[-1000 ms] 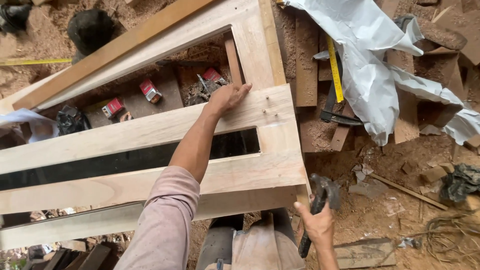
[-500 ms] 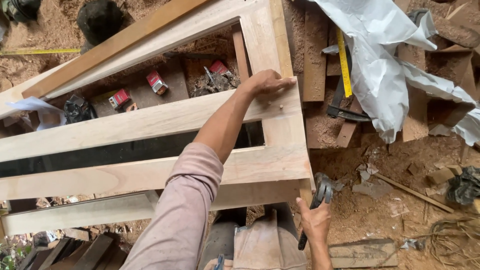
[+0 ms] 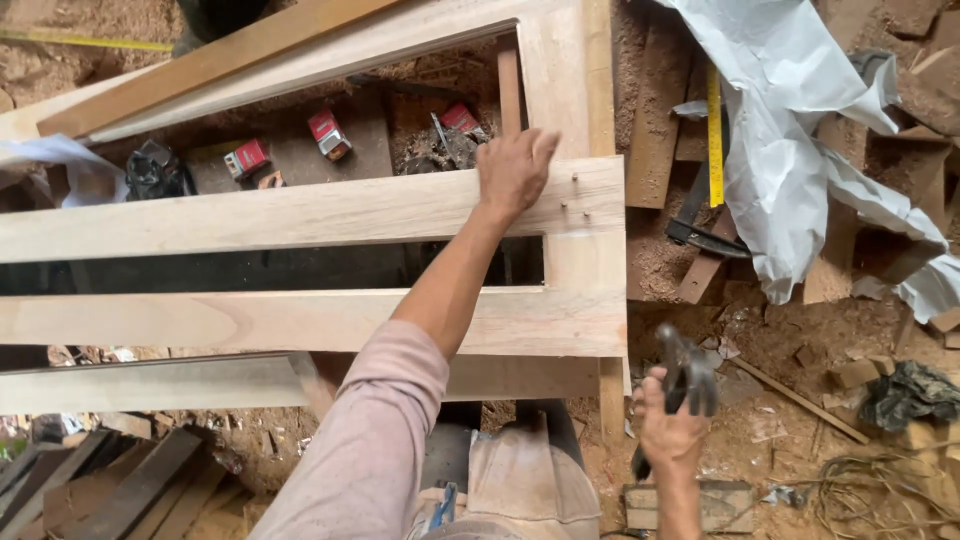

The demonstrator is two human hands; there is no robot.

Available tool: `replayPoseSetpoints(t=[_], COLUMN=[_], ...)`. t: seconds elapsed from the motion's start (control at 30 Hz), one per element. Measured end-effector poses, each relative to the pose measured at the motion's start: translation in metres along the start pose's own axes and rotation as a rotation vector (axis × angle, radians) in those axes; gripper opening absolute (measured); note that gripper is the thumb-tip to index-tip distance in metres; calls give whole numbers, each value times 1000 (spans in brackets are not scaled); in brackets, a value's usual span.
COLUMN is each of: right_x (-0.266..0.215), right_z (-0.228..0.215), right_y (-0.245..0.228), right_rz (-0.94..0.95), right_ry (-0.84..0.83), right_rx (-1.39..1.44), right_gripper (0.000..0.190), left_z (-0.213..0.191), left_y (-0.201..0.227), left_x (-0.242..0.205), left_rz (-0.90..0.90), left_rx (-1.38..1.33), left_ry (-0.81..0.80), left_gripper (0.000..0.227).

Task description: Assembling a wooden frame by positioning planks and hammering nails into the joints in a workshop environment.

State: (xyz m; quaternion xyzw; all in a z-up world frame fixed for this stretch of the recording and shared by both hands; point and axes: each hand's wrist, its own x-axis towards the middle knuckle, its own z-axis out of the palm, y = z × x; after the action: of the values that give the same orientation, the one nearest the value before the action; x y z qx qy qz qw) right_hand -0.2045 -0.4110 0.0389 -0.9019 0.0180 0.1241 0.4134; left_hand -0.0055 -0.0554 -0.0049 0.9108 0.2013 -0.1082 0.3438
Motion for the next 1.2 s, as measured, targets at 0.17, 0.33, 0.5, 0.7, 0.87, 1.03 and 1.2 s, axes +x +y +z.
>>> replayPoseSetpoints(t=[0.17,0.33,0.5,0.7,0.87,1.03,1.2], right_x=[60,102,122,124,135,140,130], right_z=[-28,12,20,18,33,33,17], right_y=[-143,-116,-135,-114,-108,-135,-145], right_rz=[255,-78,-210,-469,-599,-423,-538], right_ry=[-269,-239,-237,-163,-106,-198,-18], right_rx=[-32,63,52,255,171,73,365], right_gripper=[25,27,33,52,46,41,24], left_z=[68,73,78,74,68,68,71], left_y=[-74,-70,-68,-61,-57,-57,-60], left_x=[-13,-8,-3,-9,-6,-3,-3], left_rz=[102,99,77,50,36,36,51], left_rx=[275,248,216,190,178,179,167], left_ry=[591,711,729,706,670,657,698], left_gripper=[61,59,57,56,54,54,53])
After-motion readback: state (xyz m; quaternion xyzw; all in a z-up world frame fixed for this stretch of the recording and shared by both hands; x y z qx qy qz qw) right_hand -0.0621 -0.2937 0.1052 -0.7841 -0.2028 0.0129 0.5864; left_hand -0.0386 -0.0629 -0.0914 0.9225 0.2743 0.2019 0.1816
